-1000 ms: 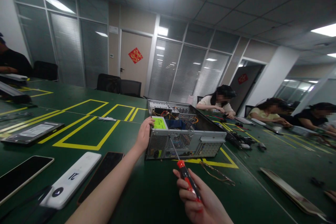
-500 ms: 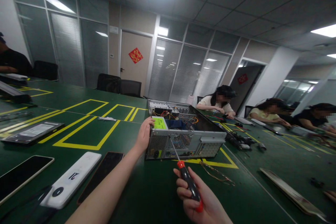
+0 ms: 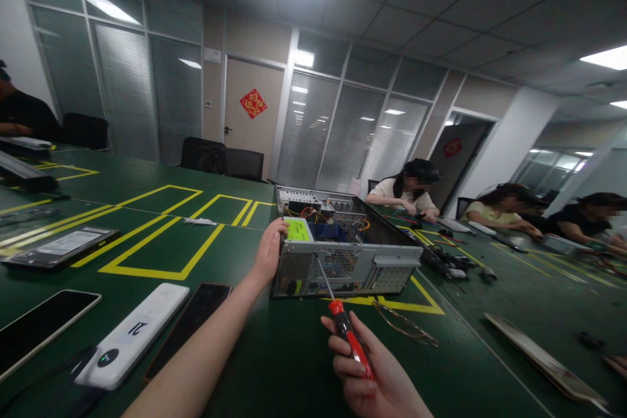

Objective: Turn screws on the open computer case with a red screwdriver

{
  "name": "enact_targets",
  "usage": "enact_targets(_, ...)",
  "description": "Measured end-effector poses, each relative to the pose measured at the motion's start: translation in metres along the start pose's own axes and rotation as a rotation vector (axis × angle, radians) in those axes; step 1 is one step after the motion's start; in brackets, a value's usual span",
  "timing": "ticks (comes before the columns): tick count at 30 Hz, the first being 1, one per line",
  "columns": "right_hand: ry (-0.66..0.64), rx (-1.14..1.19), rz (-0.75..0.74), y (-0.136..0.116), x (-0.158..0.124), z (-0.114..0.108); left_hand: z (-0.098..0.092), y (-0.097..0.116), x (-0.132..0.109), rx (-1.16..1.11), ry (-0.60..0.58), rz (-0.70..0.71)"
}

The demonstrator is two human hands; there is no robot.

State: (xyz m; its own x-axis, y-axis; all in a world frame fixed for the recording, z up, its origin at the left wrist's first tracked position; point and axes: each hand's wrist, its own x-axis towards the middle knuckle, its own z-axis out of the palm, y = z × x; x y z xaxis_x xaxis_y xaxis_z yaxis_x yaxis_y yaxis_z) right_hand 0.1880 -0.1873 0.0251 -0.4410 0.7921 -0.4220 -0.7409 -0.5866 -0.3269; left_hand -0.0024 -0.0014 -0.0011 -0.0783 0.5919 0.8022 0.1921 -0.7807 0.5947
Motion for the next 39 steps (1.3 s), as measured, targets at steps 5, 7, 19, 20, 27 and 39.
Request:
enact_targets(5, 0.026, 0.024, -0.011, 0.001, 0.001, 0.002, 0.000, -0.001, 0.000, 0.001, 0.000, 0.004)
enact_targets(7, 0.098, -0.017, -0.025, 0.003, 0.003, 0.002, 0.000, -0.001, -0.001, -0.002, 0.000, 0.006)
enact_targets(19, 0.121, 0.115, -0.103, 0.004, 0.002, 0.008, 0.000, 0.001, 0.000, -0.007, -0.007, -0.004)
enact_targets(20, 0.122, 0.126, -0.105, 0.004, 0.001, 0.008, 0.000, 0.001, 0.000, -0.007, -0.008, -0.006)
enact_targets(27, 0.181, -0.023, -0.090, 0.004, 0.004, 0.003, 0.000, 0.000, 0.000, -0.013, -0.001, -0.010)
enact_targets(39, -0.011, 0.029, -0.029, 0.004, 0.002, -0.003, 0.001, -0.002, 0.000, -0.008, 0.006, -0.004)
